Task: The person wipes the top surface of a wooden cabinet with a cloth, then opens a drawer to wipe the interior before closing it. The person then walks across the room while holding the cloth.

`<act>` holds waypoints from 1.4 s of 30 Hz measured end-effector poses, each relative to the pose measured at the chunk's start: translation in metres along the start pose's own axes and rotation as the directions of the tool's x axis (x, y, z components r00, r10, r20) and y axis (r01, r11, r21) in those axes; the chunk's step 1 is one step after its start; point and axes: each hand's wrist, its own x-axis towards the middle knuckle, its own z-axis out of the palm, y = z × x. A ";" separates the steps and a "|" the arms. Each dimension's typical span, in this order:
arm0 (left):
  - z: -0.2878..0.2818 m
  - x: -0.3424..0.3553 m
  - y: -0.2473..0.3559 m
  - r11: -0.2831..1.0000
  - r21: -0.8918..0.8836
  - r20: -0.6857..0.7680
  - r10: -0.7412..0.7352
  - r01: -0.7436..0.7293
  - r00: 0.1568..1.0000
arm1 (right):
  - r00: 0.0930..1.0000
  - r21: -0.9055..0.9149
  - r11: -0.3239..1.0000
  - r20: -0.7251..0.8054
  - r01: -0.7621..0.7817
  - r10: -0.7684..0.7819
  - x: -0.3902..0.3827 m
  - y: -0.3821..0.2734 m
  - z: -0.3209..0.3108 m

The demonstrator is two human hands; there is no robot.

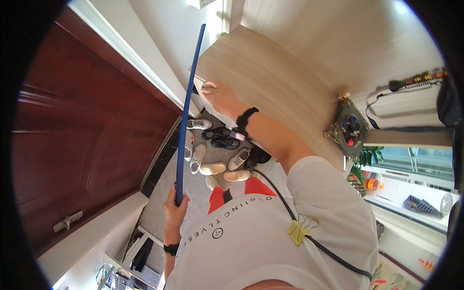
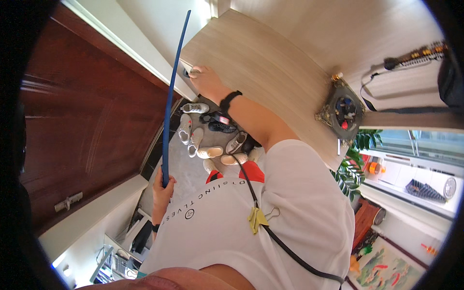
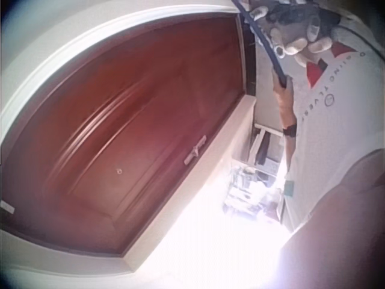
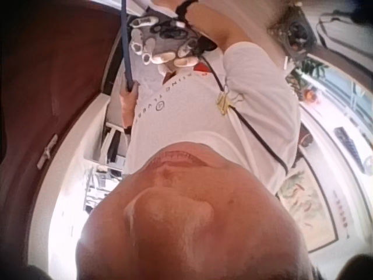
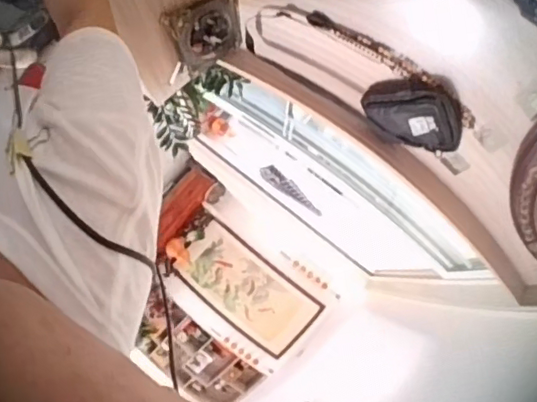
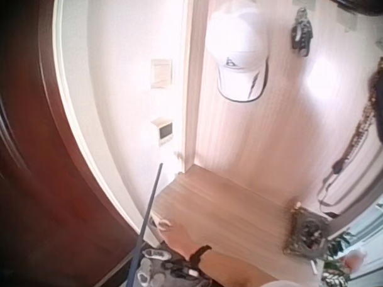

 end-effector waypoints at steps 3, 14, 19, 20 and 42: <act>-0.007 0.009 0.000 0.998 -0.047 0.034 0.037 -0.035 0.999 | 0.999 -0.080 0.997 0.047 0.009 -0.005 -0.020 0.019 -0.039; -0.005 0.016 -0.006 0.999 0.024 0.138 0.026 -0.029 0.990 | 0.448 -0.127 0.448 0.030 -0.885 0.894 -0.074 0.056 -0.113; 0.006 0.049 0.012 0.999 0.041 0.178 0.029 -0.036 0.984 | 0.901 -0.326 0.865 0.076 -0.382 0.427 -0.132 -0.001 -0.136; 0.010 0.054 0.016 0.997 0.025 0.202 0.065 -0.072 0.977 | 0.891 -0.356 0.846 0.074 -0.396 0.448 -0.146 0.015 -0.156; 0.036 0.062 0.044 0.999 -0.007 0.239 0.043 -0.043 0.970 | 0.701 -0.346 0.684 0.094 -0.642 0.707 -0.240 -0.084 -0.248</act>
